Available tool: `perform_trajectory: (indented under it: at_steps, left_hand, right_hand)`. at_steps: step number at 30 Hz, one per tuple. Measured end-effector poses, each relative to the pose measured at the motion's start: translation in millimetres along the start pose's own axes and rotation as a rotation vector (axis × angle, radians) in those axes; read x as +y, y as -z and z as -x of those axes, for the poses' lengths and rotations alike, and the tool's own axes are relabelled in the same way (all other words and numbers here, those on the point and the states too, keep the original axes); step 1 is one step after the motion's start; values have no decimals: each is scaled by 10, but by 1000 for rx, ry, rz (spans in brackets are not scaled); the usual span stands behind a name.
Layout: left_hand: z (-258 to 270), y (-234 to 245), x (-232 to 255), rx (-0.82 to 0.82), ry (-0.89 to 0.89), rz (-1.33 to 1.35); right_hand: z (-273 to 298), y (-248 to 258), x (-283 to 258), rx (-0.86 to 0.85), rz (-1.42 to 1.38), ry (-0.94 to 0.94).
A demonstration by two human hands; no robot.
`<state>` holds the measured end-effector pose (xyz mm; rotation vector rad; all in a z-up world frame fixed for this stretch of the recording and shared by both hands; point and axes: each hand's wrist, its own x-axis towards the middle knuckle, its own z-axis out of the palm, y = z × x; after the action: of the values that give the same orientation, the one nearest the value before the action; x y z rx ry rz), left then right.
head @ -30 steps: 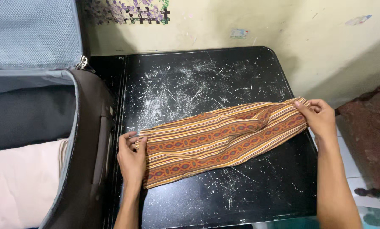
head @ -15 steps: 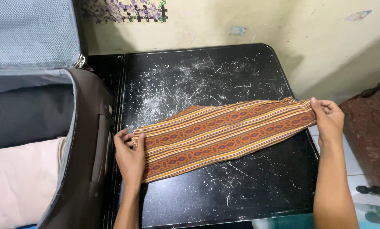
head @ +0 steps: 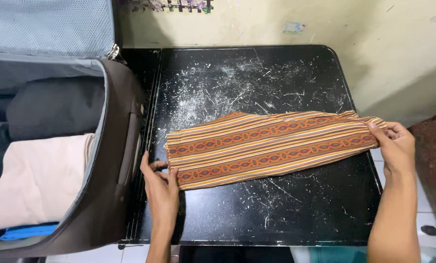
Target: The person folds a pair of patterned shorts on a black table, then places them into an open suitcase. The person then folds a black t-shirt on the same table.
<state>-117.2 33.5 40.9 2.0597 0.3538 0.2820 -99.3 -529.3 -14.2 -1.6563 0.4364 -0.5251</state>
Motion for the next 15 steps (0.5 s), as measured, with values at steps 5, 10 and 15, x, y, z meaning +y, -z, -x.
perform_trajectory:
  at_steps: [5, 10, 15]
  left_hand:
    - [71, -5, 13, 75, -198, -292]
    - [183, -149, 190, 118, -475, -264]
    - [423, -1041, 491, -186, -740, -141]
  right_hand:
    - [4, -6, -2, 73, 10, 24]
    - [320, -394, -292, 338, 753, 654]
    - [706, -1241, -632, -46, 767, 824]
